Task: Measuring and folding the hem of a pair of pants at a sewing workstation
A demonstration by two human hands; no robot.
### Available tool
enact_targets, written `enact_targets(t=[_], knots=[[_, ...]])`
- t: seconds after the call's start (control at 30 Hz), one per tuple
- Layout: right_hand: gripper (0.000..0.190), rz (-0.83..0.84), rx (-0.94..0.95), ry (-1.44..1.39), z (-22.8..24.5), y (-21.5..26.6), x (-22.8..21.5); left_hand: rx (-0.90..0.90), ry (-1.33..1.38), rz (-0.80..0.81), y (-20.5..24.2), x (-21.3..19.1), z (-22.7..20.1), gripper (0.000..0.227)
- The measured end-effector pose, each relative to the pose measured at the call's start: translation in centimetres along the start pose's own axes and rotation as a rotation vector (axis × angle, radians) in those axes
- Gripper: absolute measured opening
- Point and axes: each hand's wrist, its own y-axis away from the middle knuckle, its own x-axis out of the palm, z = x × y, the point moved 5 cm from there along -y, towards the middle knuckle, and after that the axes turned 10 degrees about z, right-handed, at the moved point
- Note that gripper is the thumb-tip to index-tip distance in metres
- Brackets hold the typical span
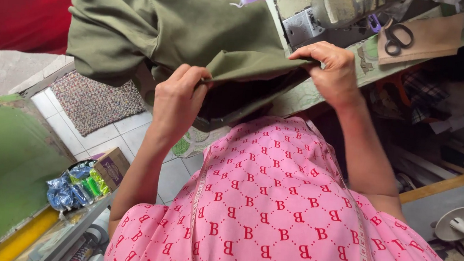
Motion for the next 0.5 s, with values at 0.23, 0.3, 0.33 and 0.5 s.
enact_targets(t=[0.23, 0.3, 0.33, 0.5], knots=[[0.024, 0.599, 0.449, -0.165, -3.2, -3.5, 0.7, -0.218, 0.166, 0.214, 1.3, 6.5, 6.7, 0.015], [0.023, 0.606, 0.511, -0.195, -2.6, -4.4, 0.9, -0.264, 0.176, 0.26, 1.0, 8.0, 7.7, 0.014], [0.024, 0.605, 0.583, -0.228, -2.5, -4.6, 1.0, -0.303, 0.187, 0.315, 0.9, 9.1, 8.2, 0.013], [0.021, 0.592, 0.557, -0.162, -1.7, -4.8, 0.7, -0.281, 0.094, 0.413, 0.5, 7.2, 6.0, 0.037]])
